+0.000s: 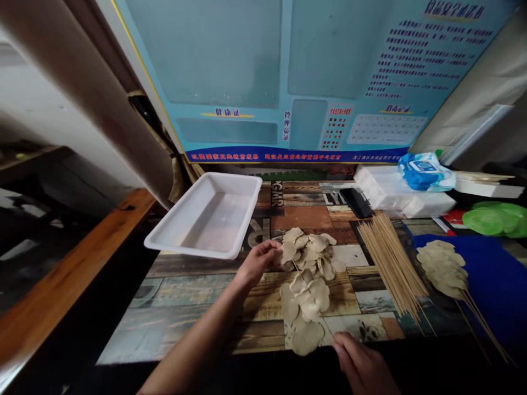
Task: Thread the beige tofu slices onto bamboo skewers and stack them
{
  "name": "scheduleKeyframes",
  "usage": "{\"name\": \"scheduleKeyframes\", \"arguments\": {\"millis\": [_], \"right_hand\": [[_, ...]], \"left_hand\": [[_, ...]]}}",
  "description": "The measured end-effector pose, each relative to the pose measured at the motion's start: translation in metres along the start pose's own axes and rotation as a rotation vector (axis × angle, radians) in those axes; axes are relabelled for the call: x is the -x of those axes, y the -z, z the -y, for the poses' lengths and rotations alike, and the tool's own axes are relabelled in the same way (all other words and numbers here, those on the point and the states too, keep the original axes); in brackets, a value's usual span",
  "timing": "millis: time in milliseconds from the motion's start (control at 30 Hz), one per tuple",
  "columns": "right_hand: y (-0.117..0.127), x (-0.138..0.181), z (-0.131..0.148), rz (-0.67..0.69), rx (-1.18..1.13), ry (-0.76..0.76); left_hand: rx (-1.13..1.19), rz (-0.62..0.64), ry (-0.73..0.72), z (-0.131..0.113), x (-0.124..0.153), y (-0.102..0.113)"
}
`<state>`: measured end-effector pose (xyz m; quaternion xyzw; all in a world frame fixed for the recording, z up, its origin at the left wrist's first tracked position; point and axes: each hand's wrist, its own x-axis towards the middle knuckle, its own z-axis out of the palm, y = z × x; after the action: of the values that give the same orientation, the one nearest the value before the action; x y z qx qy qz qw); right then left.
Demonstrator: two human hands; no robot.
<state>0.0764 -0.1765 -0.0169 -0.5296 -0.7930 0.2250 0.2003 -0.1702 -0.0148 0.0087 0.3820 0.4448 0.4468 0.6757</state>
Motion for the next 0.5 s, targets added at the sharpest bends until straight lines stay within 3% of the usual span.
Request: {"name": "scheduleKeyframes", "arguments": {"millis": [267, 500], "right_hand": [[-0.002, -0.0016, 0.0007, -0.034, 0.066, 0.044], [-0.0016, -0.0043, 0.0037, -0.056, 0.114, 0.02]], "left_hand": [[0.116, 0.046, -0.003, 0.0013, 0.0013, -0.0011], [-0.038, 0.1, -0.132, 0.002, 0.0036, 0.0001]]}}
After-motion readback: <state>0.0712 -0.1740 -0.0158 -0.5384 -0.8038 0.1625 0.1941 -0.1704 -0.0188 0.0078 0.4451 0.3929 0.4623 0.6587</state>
